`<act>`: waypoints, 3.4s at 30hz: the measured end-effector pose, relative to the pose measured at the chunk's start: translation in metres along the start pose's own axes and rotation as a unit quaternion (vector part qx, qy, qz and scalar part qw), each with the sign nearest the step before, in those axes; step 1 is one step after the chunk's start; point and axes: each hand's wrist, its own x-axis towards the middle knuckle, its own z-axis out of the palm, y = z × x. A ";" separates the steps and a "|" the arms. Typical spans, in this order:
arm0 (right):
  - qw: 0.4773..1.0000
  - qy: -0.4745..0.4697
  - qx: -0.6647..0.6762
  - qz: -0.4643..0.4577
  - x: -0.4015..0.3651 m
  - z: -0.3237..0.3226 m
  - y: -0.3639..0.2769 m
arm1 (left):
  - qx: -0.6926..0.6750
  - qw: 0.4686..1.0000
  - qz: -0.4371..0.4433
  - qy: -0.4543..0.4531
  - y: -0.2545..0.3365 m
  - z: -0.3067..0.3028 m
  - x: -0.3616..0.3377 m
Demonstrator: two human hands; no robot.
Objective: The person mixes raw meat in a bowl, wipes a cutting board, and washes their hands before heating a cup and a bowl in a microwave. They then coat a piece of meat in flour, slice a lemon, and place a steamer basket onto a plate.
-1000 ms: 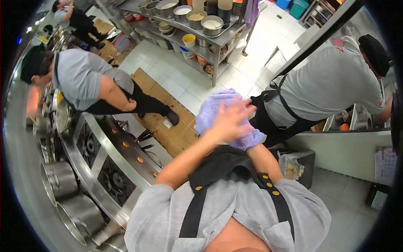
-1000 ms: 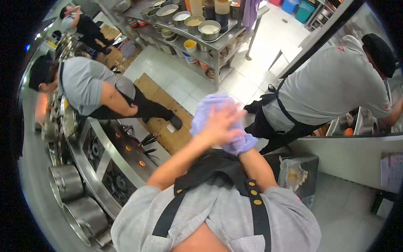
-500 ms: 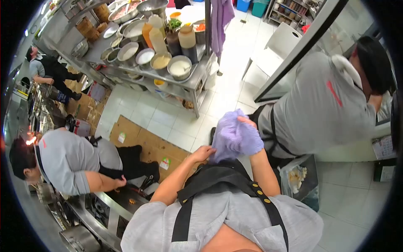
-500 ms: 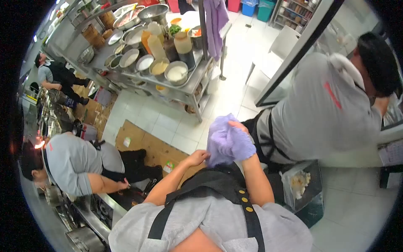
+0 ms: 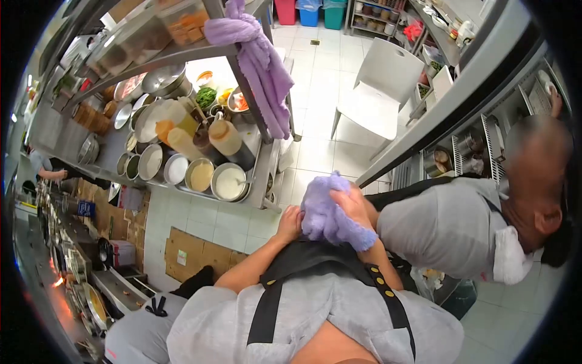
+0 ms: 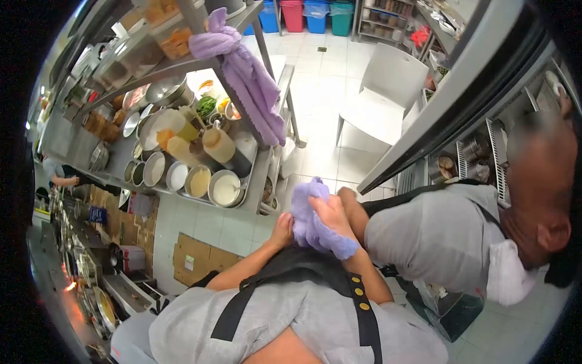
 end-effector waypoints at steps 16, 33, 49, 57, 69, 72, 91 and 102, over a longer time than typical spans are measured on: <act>0.879 0.004 -0.471 -0.071 0.180 0.026 -0.120 | -0.234 0.904 -0.052 -0.355 0.154 -0.199 0.134; 0.880 -0.098 0.454 -0.105 0.480 -0.204 -0.099 | -0.302 0.872 -0.054 -0.381 0.143 -0.152 0.318; 0.909 -0.308 -0.279 -0.028 0.573 -0.125 -0.152 | -0.690 0.689 -0.222 -0.002 0.060 -0.089 0.567; 0.786 -0.556 -0.207 0.176 0.705 -0.137 -0.092 | -0.433 0.873 -0.219 0.051 0.052 -0.137 0.613; 0.881 -0.339 -0.129 -0.302 0.913 -0.109 -0.128 | -0.735 0.612 -0.175 0.233 -0.024 -0.151 0.811; 0.875 -0.359 -0.071 -0.316 0.937 -0.099 -0.130 | -0.741 0.591 -0.183 0.260 -0.021 -0.137 0.871; 0.758 -0.331 -0.488 -0.280 1.225 -0.163 -0.121 | -0.740 0.648 -0.157 0.084 -0.100 -0.131 1.137; 0.826 -0.013 -0.461 -0.324 1.375 -0.166 -0.118 | -0.742 0.663 -0.097 -0.021 -0.154 -0.164 1.275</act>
